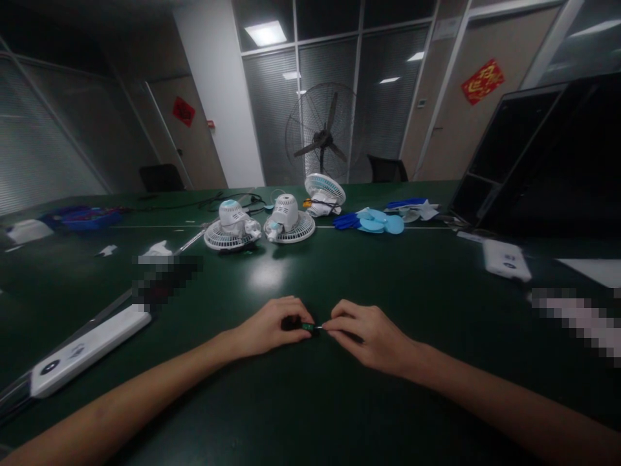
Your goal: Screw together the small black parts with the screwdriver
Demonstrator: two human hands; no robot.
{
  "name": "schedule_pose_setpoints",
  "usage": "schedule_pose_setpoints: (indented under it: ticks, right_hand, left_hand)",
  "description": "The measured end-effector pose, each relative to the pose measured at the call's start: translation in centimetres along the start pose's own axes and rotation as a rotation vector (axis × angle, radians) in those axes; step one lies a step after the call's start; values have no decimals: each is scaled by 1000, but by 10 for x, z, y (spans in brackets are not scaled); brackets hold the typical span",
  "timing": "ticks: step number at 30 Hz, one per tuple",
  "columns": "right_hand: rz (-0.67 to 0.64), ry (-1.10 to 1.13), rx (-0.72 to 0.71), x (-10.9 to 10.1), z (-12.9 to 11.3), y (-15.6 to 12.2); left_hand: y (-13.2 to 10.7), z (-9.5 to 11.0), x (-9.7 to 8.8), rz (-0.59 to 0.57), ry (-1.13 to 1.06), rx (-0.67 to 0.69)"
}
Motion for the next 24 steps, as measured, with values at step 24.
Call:
schedule_pose_setpoints:
  ticks: [24]
  right_hand:
    - [115, 55, -26, -1, 1, -1]
  left_hand:
    - [-7, -50, -49, 46, 209, 18]
Point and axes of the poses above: each hand's wrist, its own y-axis towards the middle knuckle, its own x-axis out of the palm, z = x × y, the point moved 3 cm from there along y, towards the middle knuckle, and after that the axes turned 4 degrees about -x, right-handed, at the moved point
